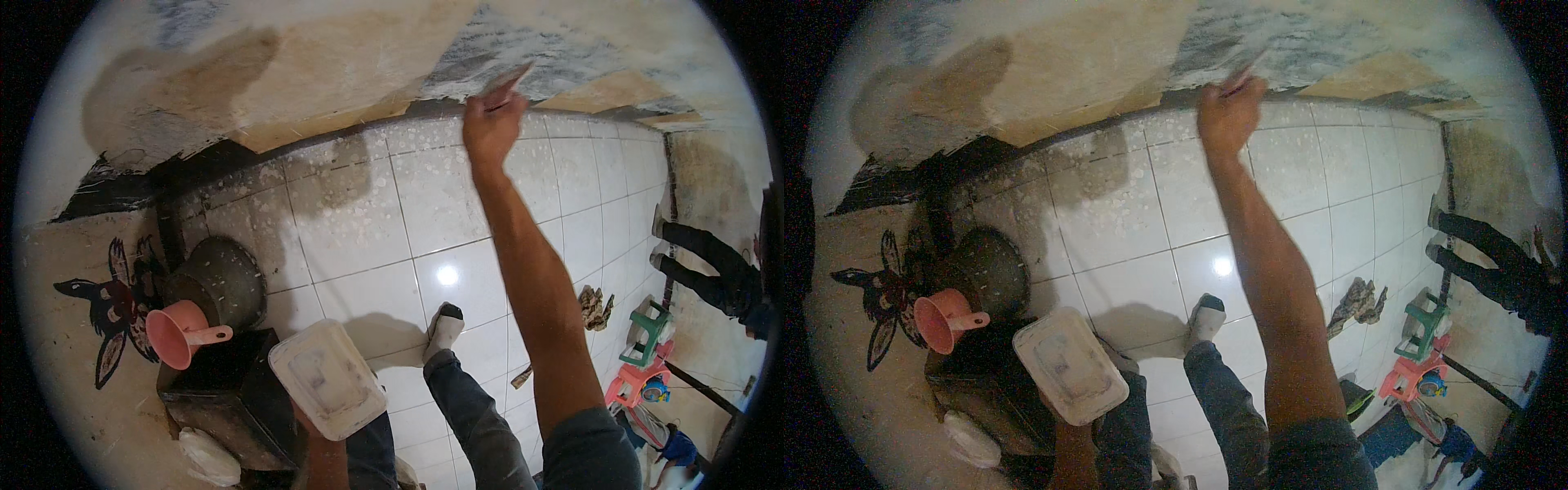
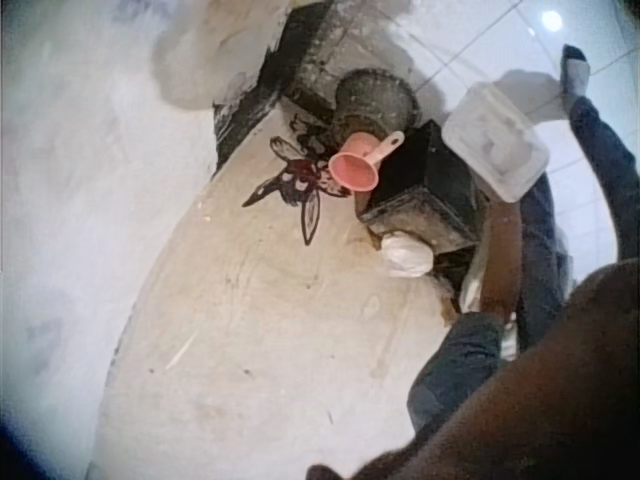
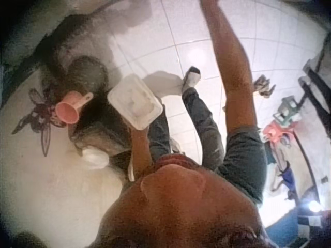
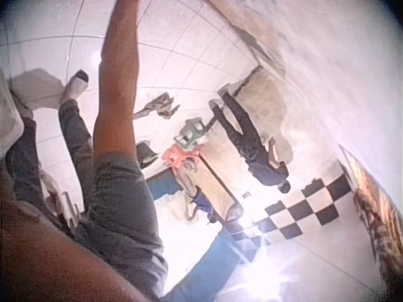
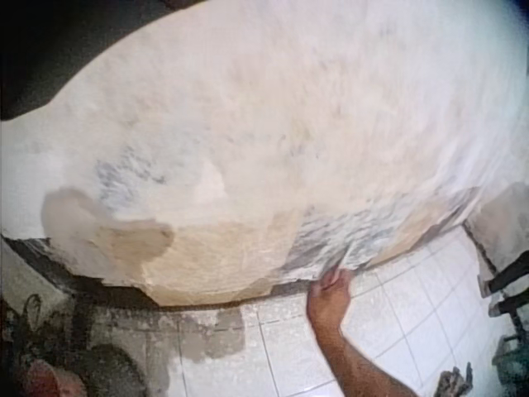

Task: The person applies white putty to a wall using a red scraper, dipping the scraper into a plastic container of putty and then smoothing it onto the wall surface around a window frame.

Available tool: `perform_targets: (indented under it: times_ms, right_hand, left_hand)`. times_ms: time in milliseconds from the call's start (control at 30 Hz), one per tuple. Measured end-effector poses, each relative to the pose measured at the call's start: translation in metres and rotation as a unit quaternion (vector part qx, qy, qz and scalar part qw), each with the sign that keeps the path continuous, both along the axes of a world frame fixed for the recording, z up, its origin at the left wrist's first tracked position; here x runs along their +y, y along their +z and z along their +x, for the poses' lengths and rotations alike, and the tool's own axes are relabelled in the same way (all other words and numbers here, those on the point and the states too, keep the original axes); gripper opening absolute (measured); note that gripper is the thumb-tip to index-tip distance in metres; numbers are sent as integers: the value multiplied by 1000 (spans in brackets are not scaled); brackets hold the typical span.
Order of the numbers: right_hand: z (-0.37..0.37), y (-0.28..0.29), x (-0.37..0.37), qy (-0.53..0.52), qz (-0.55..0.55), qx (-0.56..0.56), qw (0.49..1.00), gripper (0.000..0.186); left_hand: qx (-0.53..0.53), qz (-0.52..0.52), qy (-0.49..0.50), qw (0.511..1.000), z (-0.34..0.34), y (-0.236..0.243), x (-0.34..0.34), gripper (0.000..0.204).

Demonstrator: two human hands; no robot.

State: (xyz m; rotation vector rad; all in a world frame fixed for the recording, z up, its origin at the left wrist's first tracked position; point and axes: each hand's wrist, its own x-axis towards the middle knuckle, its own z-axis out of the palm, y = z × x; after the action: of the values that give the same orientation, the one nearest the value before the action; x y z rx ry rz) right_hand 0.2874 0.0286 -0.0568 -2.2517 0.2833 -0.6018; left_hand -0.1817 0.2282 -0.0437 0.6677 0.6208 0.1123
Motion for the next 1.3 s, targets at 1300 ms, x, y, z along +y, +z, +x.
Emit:
perform_targets:
  times_ms: [1300]
  right_hand:
    - [5,-55,-57,122,203,9,972,21]
  left_hand:
    - [89,-138,97,982,14,23,-18,67]
